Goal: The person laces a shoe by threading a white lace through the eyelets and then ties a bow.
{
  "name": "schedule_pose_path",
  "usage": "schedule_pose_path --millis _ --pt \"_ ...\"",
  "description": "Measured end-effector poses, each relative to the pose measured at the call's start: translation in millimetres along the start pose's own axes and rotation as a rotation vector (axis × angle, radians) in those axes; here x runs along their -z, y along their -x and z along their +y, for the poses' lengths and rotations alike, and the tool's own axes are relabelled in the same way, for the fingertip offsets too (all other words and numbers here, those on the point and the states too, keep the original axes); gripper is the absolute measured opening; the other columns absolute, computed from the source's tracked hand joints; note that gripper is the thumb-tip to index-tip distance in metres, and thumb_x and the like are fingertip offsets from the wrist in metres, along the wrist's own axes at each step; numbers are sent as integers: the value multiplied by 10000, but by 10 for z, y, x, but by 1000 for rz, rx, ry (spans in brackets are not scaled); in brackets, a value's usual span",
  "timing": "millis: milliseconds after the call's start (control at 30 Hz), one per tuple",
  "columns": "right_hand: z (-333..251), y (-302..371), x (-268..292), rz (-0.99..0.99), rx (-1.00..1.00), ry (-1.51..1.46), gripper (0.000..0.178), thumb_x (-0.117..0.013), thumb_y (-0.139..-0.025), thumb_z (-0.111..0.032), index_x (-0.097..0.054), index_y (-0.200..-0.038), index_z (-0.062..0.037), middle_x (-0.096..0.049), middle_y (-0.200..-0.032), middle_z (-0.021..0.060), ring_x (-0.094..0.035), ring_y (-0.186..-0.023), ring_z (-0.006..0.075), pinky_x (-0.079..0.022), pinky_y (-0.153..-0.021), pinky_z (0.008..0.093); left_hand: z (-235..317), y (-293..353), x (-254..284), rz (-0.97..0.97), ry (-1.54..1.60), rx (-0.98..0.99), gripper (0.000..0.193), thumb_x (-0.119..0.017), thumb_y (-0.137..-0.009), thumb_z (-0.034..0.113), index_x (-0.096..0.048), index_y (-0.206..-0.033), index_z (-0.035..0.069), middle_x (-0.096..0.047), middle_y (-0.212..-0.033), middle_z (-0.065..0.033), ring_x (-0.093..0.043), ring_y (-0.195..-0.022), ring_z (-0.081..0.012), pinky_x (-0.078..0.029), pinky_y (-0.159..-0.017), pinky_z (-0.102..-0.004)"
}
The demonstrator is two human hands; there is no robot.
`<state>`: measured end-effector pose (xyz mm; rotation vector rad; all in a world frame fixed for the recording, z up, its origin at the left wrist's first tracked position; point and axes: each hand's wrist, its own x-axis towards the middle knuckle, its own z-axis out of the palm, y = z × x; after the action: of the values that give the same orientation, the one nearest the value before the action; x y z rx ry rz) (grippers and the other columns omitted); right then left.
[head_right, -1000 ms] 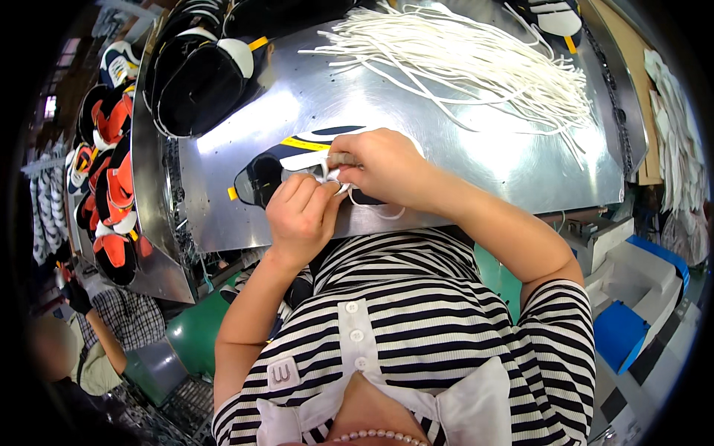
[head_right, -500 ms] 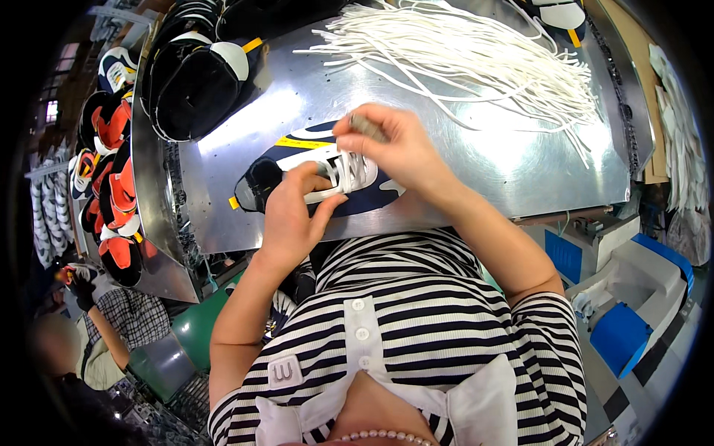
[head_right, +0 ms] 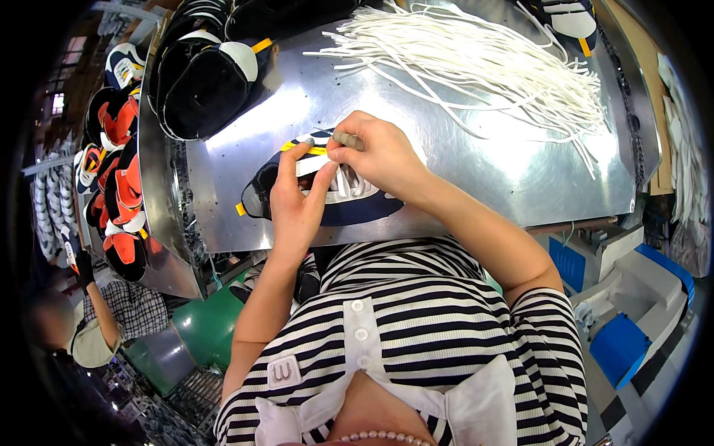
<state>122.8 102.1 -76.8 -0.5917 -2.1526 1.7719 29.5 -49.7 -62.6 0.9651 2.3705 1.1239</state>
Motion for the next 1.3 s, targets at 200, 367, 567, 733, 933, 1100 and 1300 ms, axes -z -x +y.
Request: schedule_pose_path --millis 200,367,567,733,933,1100,1300 --pt "-225 222 123 24 -67 11 233 -638 -914 -186 -608 -1086 -33 -660 -927 133 -654 -802 276 -502 -717 345 -11 9 -84 118 -45 -45 424 -782 -801 218 -613 -1140 28 -702 -972 -148 -653 -873 -256 -505 -800 -360" --pt "-197 416 257 -47 66 252 147 -588 -950 -175 -576 -1007 -41 -663 -766 132 -652 -690 331 -499 -626 398 39 9 -130 134 -44 -69 404 -786 -801 116 -599 -1140 -2 -709 -989 -155 -687 -885 -183 -528 -801 -300" --pt "-190 276 241 -115 67 428 108 -607 -923 -87 -558 -994 -21 -646 -745 147 -630 -631 319 -489 -589 375 21 23 -141 153 -135 -92 425 -788 -788 128 -603 -1156 20 -678 -1057 -150 -654 -914 -253 -506 -831 -352" --pt "-170 134 -34 -44 321 657 249 -615 -865 -55 -496 -1082 -22 -629 -704 187 -643 -650 375 -491 -569 442 -7 131 -47 189 -263 -288 380 -682 -823 116 -581 -1187 75 -654 -909 -147 -598 -774 -309 -441 -682 -419" --pt "-243 256 33 -199 151 739 206 -598 -891 -99 -571 -1075 -12 -667 -772 209 -662 -733 390 -504 -645 439 -158 233 -115 218 -16 -231 391 -676 -844 115 -572 -1215 51 -655 -901 -171 -616 -795 -340 -468 -715 -418" --pt "-251 245 276 77 54 315 139 -580 -953 -118 -616 -1057 -32 -653 -751 132 -630 -634 241 -472 -608 346 -190 93 42 112 221 -110 411 -702 -830 107 -562 -1206 18 -674 -1017 -177 -673 -932 -317 -519 -829 -376" --pt "36 208 -94 198 170 286 189 -669 -903 -160 -634 -1068 -76 -646 -721 80 -615 -572 174 -455 -530 310 -114 59 -5 175 -64 -193 635 -739 -778 185 -483 -1342 47 -632 -1090 -186 -584 -957 -372 -463 -843 -456"
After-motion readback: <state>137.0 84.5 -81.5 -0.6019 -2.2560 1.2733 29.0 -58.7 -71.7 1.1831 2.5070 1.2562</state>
